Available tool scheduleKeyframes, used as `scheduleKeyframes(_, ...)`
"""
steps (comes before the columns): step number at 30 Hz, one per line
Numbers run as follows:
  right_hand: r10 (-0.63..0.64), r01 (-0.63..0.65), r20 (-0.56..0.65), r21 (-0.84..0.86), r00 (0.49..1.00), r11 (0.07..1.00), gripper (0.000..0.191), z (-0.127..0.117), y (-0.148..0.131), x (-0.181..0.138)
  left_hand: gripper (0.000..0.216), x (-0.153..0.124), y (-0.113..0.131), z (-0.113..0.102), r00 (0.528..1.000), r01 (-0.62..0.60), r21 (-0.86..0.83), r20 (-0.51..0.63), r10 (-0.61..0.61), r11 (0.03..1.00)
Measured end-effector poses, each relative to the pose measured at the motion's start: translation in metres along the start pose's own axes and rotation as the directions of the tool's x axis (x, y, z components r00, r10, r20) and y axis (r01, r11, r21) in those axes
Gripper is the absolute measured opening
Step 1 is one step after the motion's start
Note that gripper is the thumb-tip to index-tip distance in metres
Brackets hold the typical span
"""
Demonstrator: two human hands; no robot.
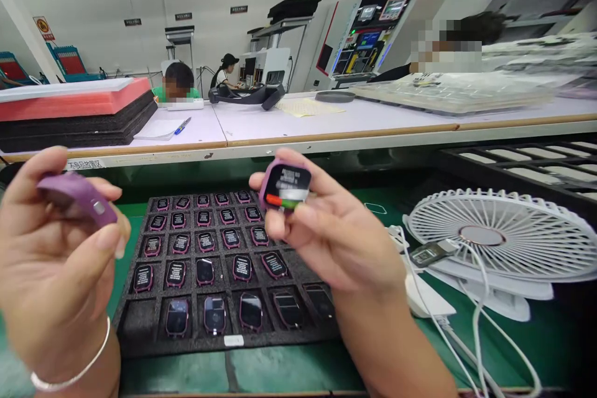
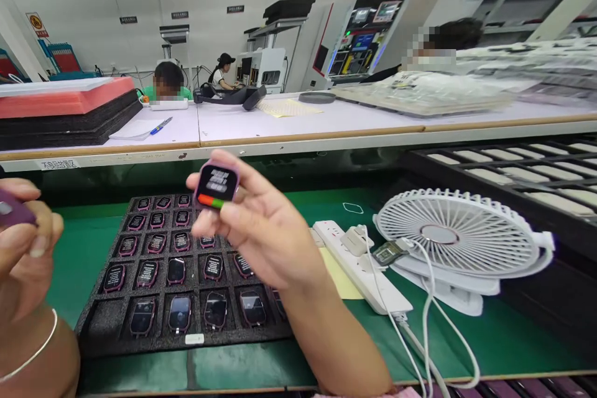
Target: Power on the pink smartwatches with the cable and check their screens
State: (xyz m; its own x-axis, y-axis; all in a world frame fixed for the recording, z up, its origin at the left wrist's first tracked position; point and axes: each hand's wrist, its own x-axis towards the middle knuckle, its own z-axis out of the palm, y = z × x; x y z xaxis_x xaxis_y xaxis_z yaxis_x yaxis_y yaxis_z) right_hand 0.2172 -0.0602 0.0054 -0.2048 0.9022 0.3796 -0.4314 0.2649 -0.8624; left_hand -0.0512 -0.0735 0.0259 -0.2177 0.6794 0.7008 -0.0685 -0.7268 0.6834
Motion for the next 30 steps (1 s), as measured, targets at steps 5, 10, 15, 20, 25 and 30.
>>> scheduleKeyframes(5, 0.083, -0.078, -0.114, 0.053, 0.99, 0.996, 0.035, -0.035, 0.011, 0.038, 0.054, 0.009, -0.033, 0.035, 0.96, 0.259, -0.049, 0.126, -0.251, 0.965)
scheduleKeyframes(10, 0.172, -0.165, -0.038, 0.135, 0.984, 0.977, 0.023, -0.034, 0.039, 0.048, 0.058, 0.008, -0.081, 0.044, 0.852, 0.462, 0.0, 0.279, -0.444, 0.887)
scheduleKeyframes(15, 0.22, -0.213, -0.012, 0.192, 0.975, 0.958, 0.019, -0.023, 0.057, 0.049, 0.059, 0.001, -0.092, 0.053, 0.786, 0.556, -0.024, 0.339, -0.517, 0.831)
scheduleKeyframes(20, 0.229, -0.228, 0.014, 0.147, 0.973, 0.962, 0.024, -0.024, 0.062, 0.05, 0.054, 0.001, -0.09, 0.053, 0.767, 0.58, -0.045, 0.367, -0.526, 0.814)
scheduleKeyframes(25, 0.213, -0.214, 0.02, 0.112, 0.977, 0.97, 0.03, -0.024, 0.061, 0.049, 0.058, 0.003, -0.091, 0.053, 0.749, 0.619, -0.084, 0.362, -0.555, 0.781)
scheduleKeyframes(30, 0.211, -0.213, 0.035, 0.116, 0.977, 0.97, 0.032, -0.022, 0.06, 0.048, 0.071, 0.004, -0.089, 0.052, 0.756, 0.617, -0.097, 0.349, -0.554, 0.781)
